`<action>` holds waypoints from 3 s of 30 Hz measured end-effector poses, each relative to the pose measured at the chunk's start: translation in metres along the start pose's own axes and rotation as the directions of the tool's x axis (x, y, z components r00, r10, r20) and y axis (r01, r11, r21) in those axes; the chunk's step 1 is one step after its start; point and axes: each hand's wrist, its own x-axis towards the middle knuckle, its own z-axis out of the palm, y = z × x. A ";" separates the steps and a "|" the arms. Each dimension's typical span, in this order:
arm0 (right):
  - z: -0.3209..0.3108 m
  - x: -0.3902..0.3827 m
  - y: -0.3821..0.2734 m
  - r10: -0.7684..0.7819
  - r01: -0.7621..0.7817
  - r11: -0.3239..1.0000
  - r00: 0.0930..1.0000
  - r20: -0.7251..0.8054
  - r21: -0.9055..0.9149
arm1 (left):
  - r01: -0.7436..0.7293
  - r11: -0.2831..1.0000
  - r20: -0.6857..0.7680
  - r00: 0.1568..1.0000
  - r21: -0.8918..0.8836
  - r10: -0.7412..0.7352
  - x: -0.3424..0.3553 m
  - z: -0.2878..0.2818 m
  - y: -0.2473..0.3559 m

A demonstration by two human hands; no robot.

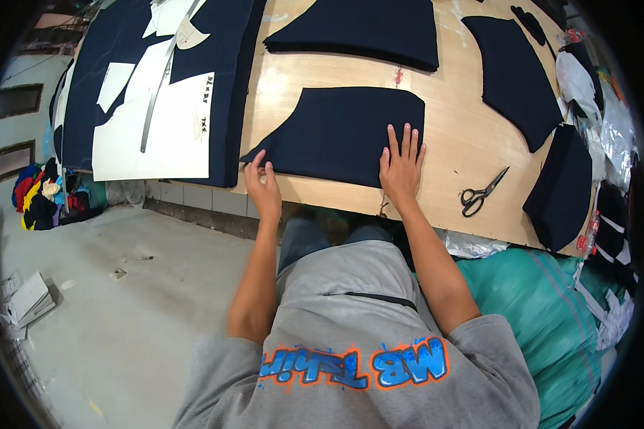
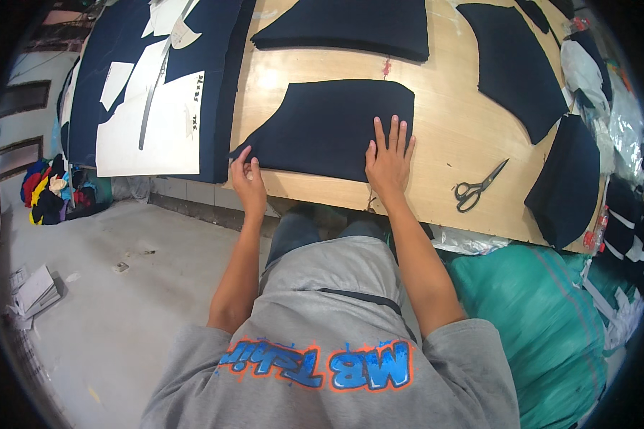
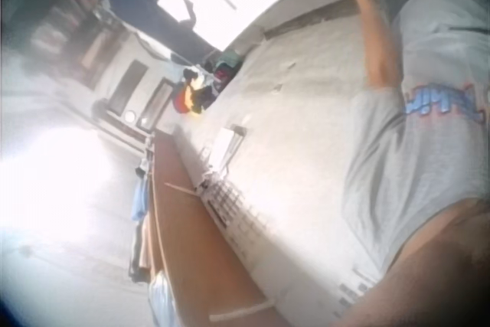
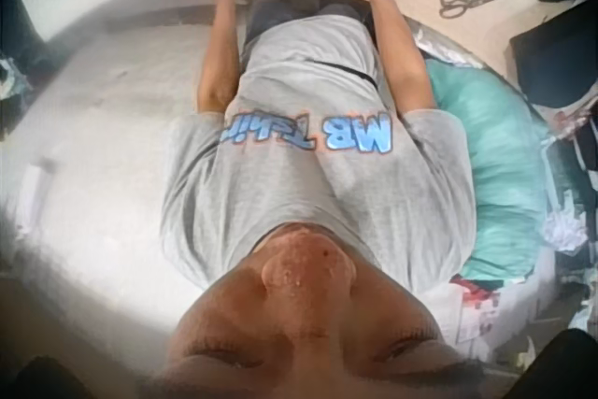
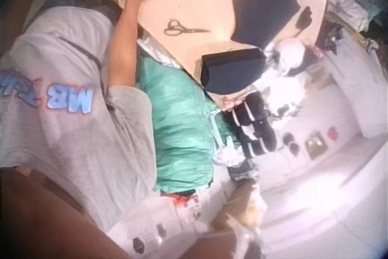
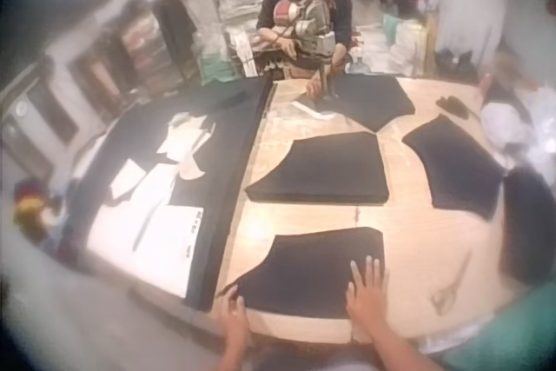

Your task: The person cuts a piece of dark fabric using scissors, then folds and stacks the cut pieces on the table. The person repeatedly aligns and folds the fabric pieces, preparing them for the next step.

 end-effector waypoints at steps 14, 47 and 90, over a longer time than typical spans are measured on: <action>0.002 -0.002 -0.010 0.079 -0.081 0.993 0.997 -0.021 -0.084 | -0.077 0.995 0.215 0.972 -0.067 0.090 0.056 -0.005 -0.003; 0.035 0.002 -0.167 -0.498 0.462 0.864 0.843 0.205 0.200 | -0.469 0.876 0.445 0.813 0.118 0.375 0.022 -0.026 0.021; -0.042 0.265 0.076 -0.136 0.170 0.969 0.973 -0.188 0.181 | -0.851 0.523 0.645 0.429 0.053 0.632 0.323 0.152 0.137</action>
